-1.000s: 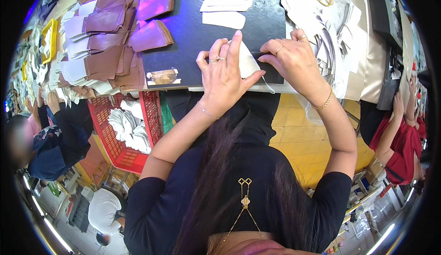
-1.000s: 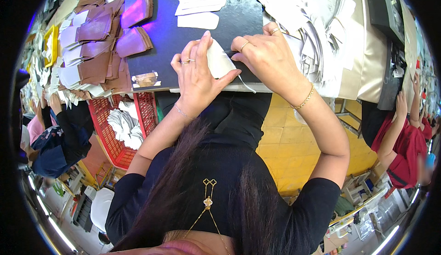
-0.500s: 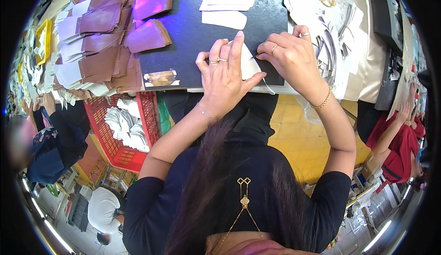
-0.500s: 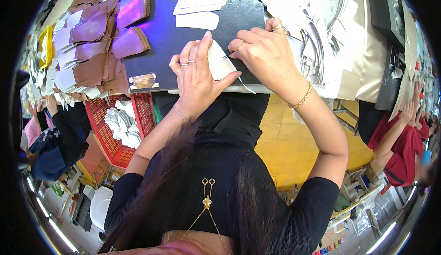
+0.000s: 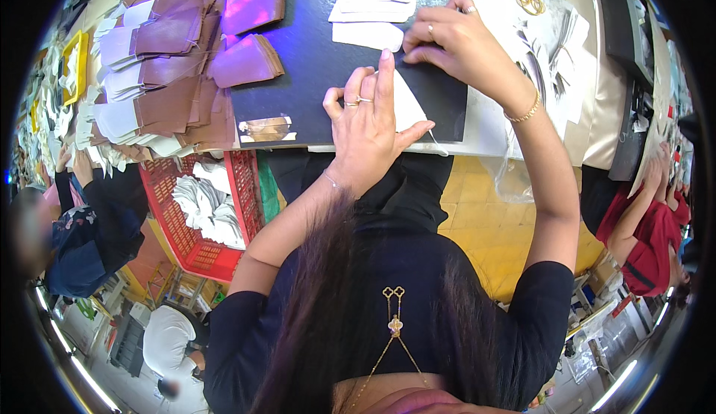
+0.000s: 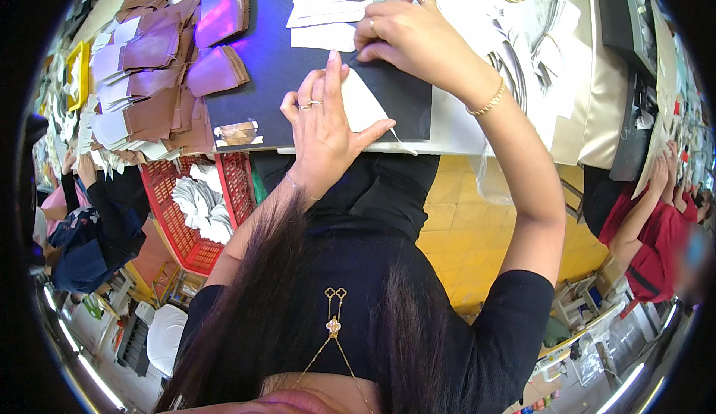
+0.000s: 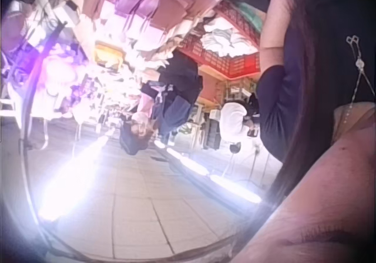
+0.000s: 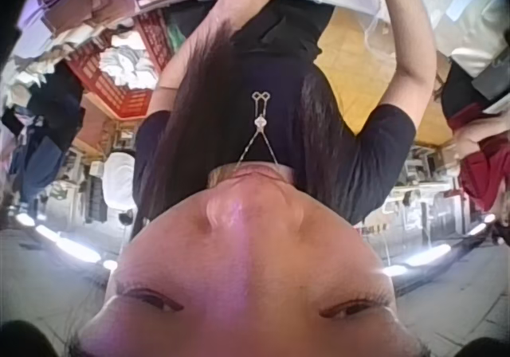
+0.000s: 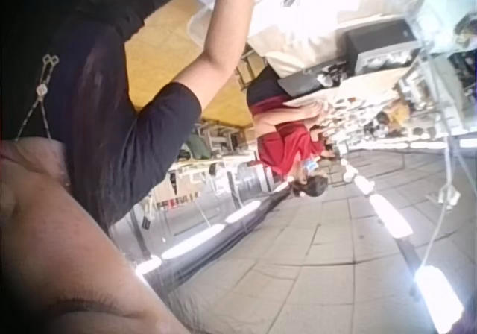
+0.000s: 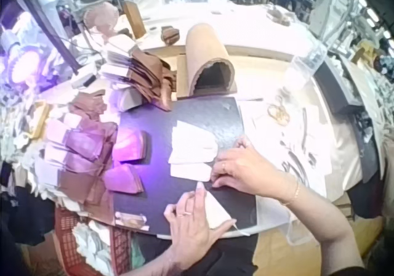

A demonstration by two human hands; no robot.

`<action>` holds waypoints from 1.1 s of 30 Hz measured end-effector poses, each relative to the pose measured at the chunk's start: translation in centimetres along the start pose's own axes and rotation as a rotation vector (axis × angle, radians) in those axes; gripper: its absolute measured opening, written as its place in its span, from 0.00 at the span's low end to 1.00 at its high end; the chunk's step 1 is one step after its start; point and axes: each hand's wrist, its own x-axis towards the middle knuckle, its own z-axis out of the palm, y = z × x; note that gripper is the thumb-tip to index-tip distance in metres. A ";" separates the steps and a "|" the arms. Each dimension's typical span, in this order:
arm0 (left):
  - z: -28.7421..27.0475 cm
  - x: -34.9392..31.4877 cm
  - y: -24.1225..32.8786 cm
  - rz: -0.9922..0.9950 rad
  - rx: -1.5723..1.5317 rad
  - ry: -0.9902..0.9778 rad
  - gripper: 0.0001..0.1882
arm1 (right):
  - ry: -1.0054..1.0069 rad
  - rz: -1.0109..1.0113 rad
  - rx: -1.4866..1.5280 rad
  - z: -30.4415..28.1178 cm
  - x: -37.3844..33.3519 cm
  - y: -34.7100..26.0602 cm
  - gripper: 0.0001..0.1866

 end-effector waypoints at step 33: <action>0.4 -0.3 -0.1 0.001 0.036 0.005 0.66 | -0.099 -0.044 0.079 0.2 -0.9 0.4 0.06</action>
